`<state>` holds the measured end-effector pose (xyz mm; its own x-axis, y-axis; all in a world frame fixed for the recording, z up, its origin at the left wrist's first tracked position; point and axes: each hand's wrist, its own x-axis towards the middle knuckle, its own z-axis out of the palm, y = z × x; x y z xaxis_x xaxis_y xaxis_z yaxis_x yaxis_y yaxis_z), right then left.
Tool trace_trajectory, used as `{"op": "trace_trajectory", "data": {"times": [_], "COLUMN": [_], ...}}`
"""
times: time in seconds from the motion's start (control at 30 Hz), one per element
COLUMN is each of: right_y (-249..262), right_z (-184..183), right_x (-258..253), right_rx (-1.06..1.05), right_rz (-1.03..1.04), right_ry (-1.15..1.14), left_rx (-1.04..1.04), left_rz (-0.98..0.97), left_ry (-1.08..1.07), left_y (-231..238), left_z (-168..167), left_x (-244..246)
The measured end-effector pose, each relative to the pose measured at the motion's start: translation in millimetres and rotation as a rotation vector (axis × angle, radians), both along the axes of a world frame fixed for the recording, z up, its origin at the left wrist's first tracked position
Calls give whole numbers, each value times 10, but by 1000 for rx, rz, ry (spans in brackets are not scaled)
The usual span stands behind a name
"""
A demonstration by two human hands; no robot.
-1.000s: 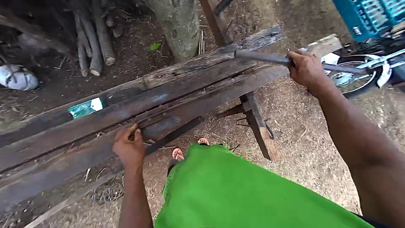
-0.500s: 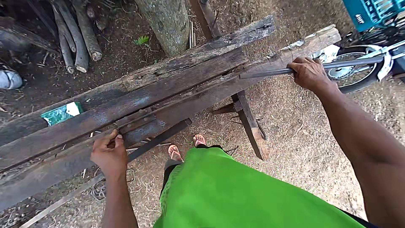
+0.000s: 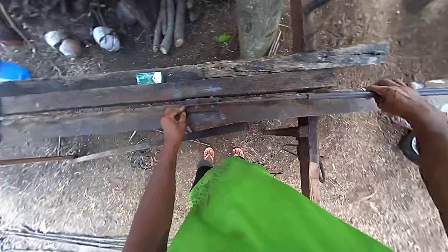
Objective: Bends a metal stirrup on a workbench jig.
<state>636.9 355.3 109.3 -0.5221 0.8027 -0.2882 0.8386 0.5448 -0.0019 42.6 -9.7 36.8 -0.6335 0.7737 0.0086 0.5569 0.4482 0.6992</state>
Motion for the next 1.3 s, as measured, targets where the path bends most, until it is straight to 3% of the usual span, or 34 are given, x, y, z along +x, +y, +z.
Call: {"op": "trace_trajectory", "data": {"times": [0.2,0.37,0.53,0.73,1.03,1.3], "right_y": [248,-110,-556,-850,-1040,-1111], "right_z": [-90,-158,-185,-204,-320,-410], "right_x": [-292,-742,-1360,-1995,-2138,-2177], "right_rx": [-175,-239,-230,-233,-119,-168], "right_rz": [125,178,380,533,560,524], "right_ry": [-81,115,326,322,250,318], "left_rx": [40,63,94,85,133,140], "left_rz": [-2,1,3,9,29,4], "left_ry": [-32,-50,-57,-68,-92,-95], "left_y": [-7,-5,-8,-4,-14,-23], "left_z": [-24,-59,-63,-89,-136,-157], "left_x": [-19,-28,-27,-47,-35,-67]}}
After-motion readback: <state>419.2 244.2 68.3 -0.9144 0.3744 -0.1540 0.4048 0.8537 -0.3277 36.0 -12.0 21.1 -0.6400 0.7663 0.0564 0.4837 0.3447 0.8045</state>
